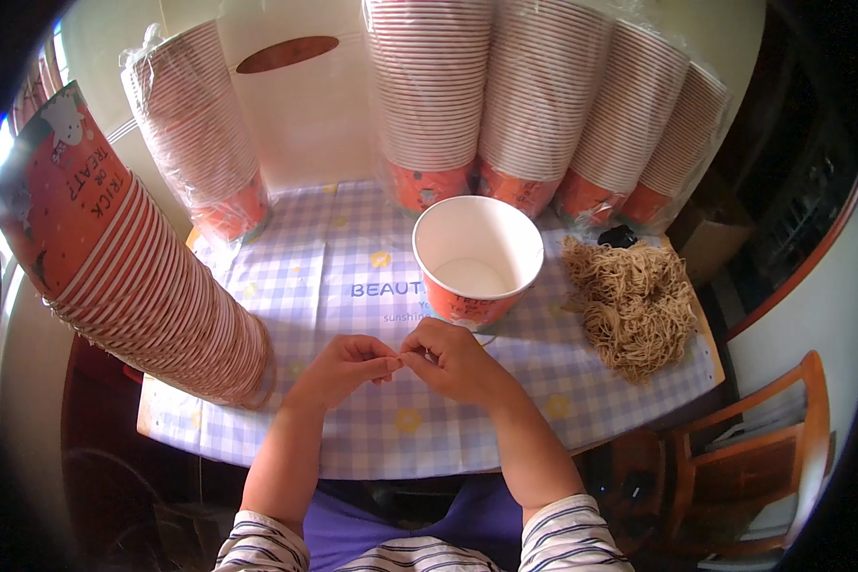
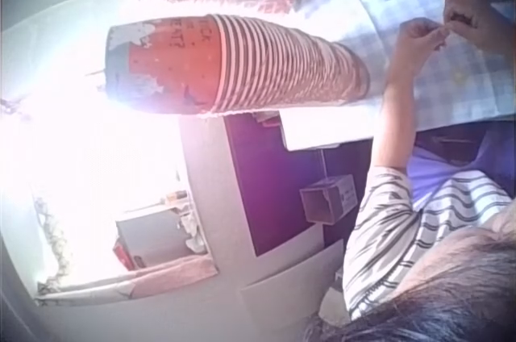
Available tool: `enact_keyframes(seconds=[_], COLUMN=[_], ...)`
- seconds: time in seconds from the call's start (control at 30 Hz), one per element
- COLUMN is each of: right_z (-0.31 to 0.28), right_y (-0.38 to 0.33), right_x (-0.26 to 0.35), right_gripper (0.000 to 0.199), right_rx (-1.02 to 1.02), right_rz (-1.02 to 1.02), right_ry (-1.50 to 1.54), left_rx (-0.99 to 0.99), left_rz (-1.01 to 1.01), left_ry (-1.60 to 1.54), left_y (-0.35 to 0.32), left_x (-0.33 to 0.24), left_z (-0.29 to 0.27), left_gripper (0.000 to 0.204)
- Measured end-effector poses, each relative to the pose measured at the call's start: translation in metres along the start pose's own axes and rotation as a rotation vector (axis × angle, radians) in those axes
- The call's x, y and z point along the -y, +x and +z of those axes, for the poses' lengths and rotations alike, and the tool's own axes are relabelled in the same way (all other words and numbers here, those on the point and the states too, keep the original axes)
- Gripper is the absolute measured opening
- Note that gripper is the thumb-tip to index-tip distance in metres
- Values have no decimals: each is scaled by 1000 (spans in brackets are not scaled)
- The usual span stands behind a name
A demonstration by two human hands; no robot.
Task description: Attach a string handle to a paper bucket by threading it through holes and tying knots.
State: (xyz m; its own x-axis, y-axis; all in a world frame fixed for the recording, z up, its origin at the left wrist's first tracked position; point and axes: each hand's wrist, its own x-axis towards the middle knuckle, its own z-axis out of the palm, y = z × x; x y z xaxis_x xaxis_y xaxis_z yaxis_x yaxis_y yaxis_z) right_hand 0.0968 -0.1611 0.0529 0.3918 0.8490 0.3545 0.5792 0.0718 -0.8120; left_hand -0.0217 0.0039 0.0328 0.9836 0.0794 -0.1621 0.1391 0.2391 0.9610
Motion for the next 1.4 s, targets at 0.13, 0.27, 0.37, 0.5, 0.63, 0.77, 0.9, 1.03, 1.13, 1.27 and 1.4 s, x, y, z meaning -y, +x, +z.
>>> enact_keyframes(seconds=[0.13,0.27,0.37,0.5,0.63,0.77,0.9,1.03,1.13,1.27,1.4], right_z=[-1,0,-1,-5,-6,-6,-4,-2,-1,0,2], right_y=[-1,-2,-2,-2,-2,-2,-2,-3,-3,-3,-4], right_x=[1,3,4,4,4,-1,-2,-2,0,3,3], right_gripper=[7,9,11,11,10,12,11,10,10,10,9], right_rx=[-6,3,26,41,52,59,32,19,-2,-21,-81], right_rz=[1,86,45,9,-19,-53,-88,-97,-97,-110,-155], right_ry=[-2,61,76,38,1,-89,-104,-105,-117,-138,-182], left_rx=[-20,-63,-59,-31,-44,-56,-71,-105,-142,-208,-220], left_rz=[30,30,27,36,35,49,75,97,155,303,467], left_ry=[31,67,70,80,144,189,211,262,348,500,570], left_y=[-1,-1,-3,-1,-1,0,0,-2,-4,-4,-4], left_x=[-3,-4,-5,-2,0,1,0,-1,-3,-2,-3], left_z=[4,4,4,4,3,3,3,4,6,9,16], left_gripper=[13,13,13,14,14,15,12,13,13,11,7])
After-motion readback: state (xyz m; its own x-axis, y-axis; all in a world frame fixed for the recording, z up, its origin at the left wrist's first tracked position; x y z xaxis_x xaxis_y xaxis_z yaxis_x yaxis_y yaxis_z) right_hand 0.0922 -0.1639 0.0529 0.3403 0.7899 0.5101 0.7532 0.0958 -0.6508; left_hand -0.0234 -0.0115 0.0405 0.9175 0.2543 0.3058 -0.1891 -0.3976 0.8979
